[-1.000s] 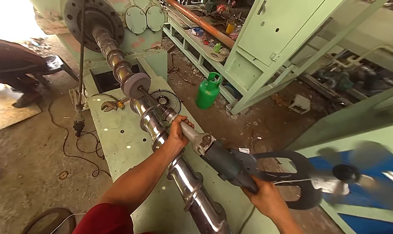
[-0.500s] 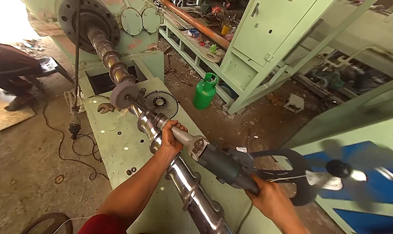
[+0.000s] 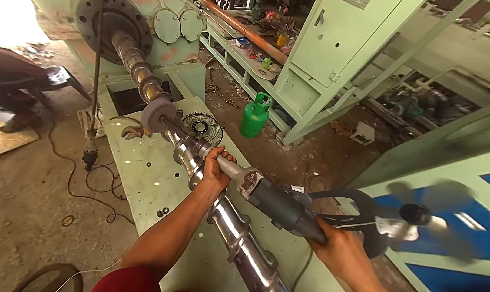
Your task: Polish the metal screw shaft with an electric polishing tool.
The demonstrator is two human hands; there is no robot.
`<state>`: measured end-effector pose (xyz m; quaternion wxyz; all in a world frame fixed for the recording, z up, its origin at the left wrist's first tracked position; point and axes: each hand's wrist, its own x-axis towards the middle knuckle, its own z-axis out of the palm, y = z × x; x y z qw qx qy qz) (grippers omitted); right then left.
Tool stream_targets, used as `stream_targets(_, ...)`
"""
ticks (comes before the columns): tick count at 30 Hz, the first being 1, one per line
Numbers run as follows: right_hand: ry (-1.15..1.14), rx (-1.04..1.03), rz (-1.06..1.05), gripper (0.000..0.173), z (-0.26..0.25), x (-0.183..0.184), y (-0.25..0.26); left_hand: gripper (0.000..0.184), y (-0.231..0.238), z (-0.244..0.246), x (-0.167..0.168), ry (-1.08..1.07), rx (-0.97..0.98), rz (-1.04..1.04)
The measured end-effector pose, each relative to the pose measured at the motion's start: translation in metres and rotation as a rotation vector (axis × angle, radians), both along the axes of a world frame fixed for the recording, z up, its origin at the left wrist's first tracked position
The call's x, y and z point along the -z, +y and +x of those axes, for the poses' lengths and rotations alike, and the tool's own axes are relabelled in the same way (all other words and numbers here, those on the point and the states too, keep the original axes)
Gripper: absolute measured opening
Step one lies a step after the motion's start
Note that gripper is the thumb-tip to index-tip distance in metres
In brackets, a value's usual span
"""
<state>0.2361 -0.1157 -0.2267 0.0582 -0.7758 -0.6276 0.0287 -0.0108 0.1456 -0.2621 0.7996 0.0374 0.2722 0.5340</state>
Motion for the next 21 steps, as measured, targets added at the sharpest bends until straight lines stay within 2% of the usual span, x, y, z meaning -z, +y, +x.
stream_targets(6,-0.016,0.02,-0.01,0.033,-0.001,-0.009,0.0,0.012,0.005,0.006,-0.01,0.027,0.021,-0.037)
stream_targets(21,-0.099,-0.049,-0.008,0.029,-0.012,-0.031,-0.005,0.012,-0.014,-0.014,-0.007,-0.065,-0.037,-0.056)
